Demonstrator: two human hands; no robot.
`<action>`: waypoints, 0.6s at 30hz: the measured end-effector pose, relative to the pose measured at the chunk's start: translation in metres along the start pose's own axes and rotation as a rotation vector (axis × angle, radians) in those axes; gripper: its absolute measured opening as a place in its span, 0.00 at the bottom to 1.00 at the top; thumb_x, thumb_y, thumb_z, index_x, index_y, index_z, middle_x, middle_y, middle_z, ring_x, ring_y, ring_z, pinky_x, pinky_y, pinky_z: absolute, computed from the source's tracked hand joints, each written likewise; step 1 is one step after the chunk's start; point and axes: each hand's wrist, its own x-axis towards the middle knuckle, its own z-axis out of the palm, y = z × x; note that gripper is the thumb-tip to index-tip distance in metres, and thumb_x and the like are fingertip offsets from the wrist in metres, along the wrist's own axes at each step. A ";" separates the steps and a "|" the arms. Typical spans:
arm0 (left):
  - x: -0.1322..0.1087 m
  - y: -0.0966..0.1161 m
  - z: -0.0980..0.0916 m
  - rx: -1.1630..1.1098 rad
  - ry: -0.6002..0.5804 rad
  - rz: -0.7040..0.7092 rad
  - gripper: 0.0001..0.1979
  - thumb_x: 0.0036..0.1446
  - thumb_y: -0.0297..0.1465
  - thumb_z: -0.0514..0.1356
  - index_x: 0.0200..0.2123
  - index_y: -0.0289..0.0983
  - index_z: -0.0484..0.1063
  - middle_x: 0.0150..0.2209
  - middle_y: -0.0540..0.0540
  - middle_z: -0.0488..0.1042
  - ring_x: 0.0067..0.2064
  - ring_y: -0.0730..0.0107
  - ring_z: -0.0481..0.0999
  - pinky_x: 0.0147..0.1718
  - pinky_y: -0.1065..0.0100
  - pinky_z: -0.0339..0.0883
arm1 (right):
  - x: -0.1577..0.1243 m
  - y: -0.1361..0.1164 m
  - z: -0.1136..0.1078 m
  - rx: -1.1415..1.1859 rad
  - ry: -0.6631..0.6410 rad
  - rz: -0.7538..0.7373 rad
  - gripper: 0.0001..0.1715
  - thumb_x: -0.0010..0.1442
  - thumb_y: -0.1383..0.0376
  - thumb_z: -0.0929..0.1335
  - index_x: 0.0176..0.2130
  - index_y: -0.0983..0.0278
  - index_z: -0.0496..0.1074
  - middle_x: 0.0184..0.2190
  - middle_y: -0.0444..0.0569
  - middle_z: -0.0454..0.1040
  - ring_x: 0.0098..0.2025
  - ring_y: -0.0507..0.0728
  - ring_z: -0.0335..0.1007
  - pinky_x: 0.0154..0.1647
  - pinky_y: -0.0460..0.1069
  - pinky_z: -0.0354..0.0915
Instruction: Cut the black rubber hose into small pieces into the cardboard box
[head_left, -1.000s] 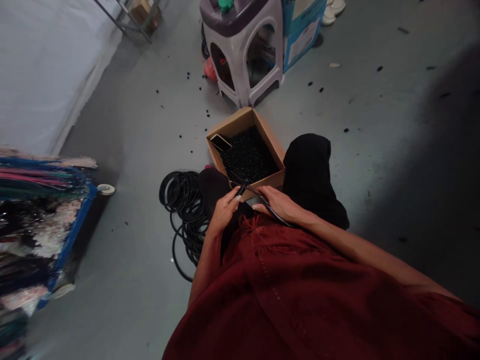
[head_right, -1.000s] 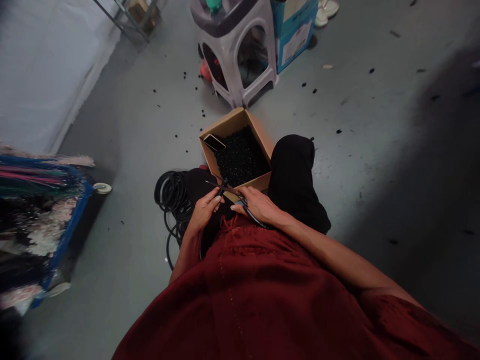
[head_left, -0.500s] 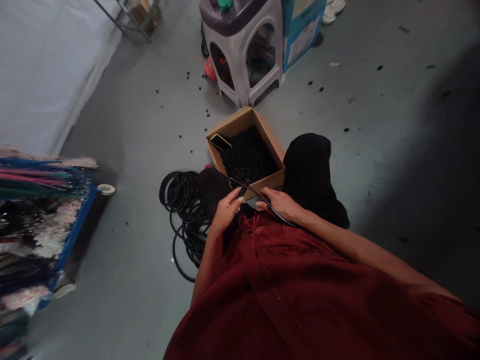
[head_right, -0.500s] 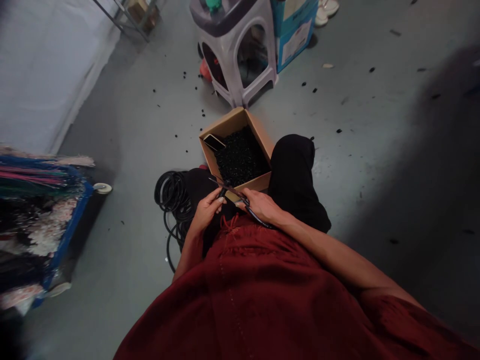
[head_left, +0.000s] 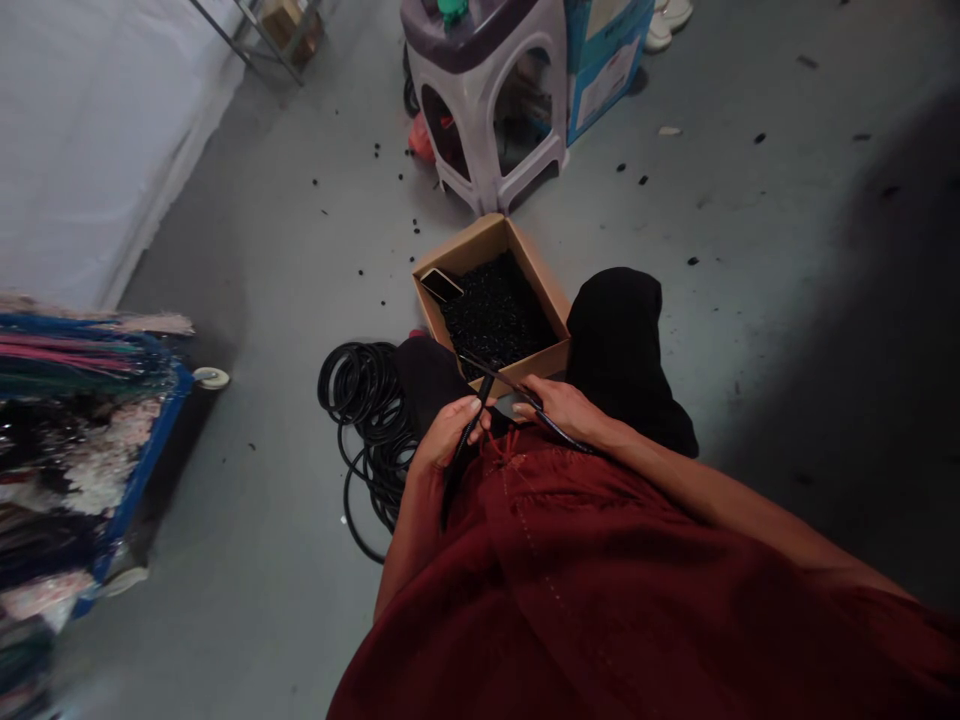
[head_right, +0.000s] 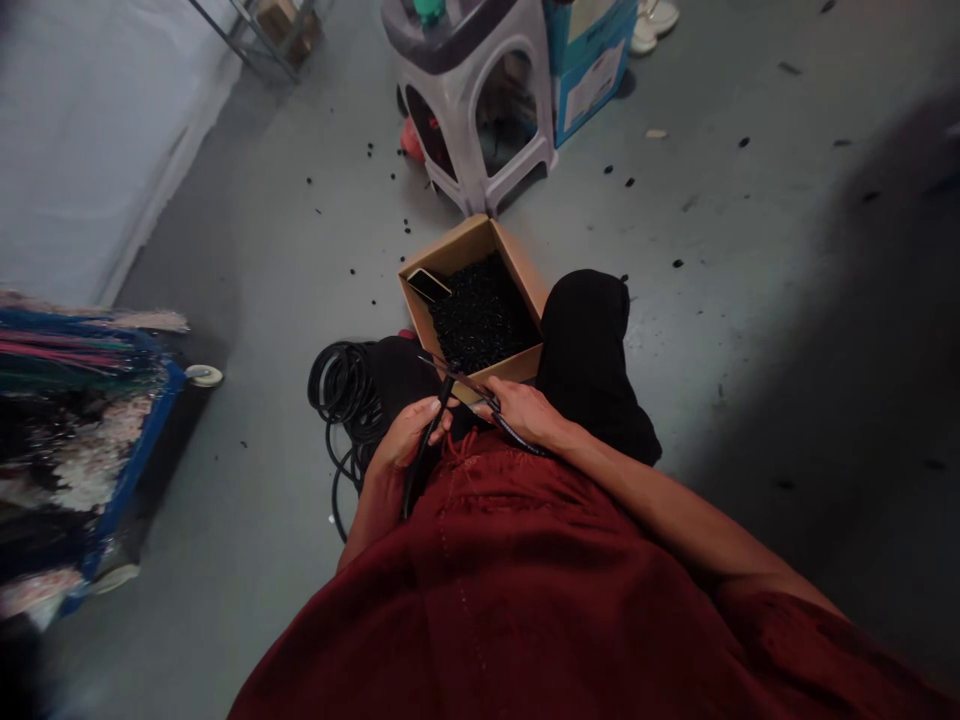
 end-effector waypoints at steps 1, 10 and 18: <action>0.000 0.000 -0.001 0.007 -0.003 0.001 0.23 0.54 0.45 0.62 0.42 0.31 0.74 0.26 0.51 0.69 0.19 0.84 0.59 0.19 0.76 0.50 | 0.000 0.000 0.000 -0.004 0.001 0.002 0.16 0.65 0.53 0.62 0.43 0.62 0.65 0.40 0.54 0.75 0.38 0.59 0.70 0.34 0.48 0.57; 0.001 0.007 -0.008 0.351 0.096 0.089 0.20 0.59 0.45 0.56 0.40 0.33 0.75 0.25 0.51 0.69 0.20 0.81 0.57 0.20 0.74 0.50 | 0.006 0.002 0.003 0.063 -0.013 0.008 0.20 0.63 0.52 0.63 0.48 0.64 0.65 0.45 0.55 0.72 0.44 0.60 0.70 0.41 0.50 0.61; -0.003 0.016 0.012 1.090 0.390 0.243 0.16 0.63 0.33 0.54 0.50 0.40 0.75 0.43 0.43 0.78 0.43 0.61 0.75 0.43 0.67 0.63 | 0.001 -0.004 -0.002 0.089 -0.037 0.023 0.27 0.63 0.51 0.64 0.55 0.64 0.63 0.49 0.56 0.70 0.50 0.62 0.68 0.49 0.53 0.61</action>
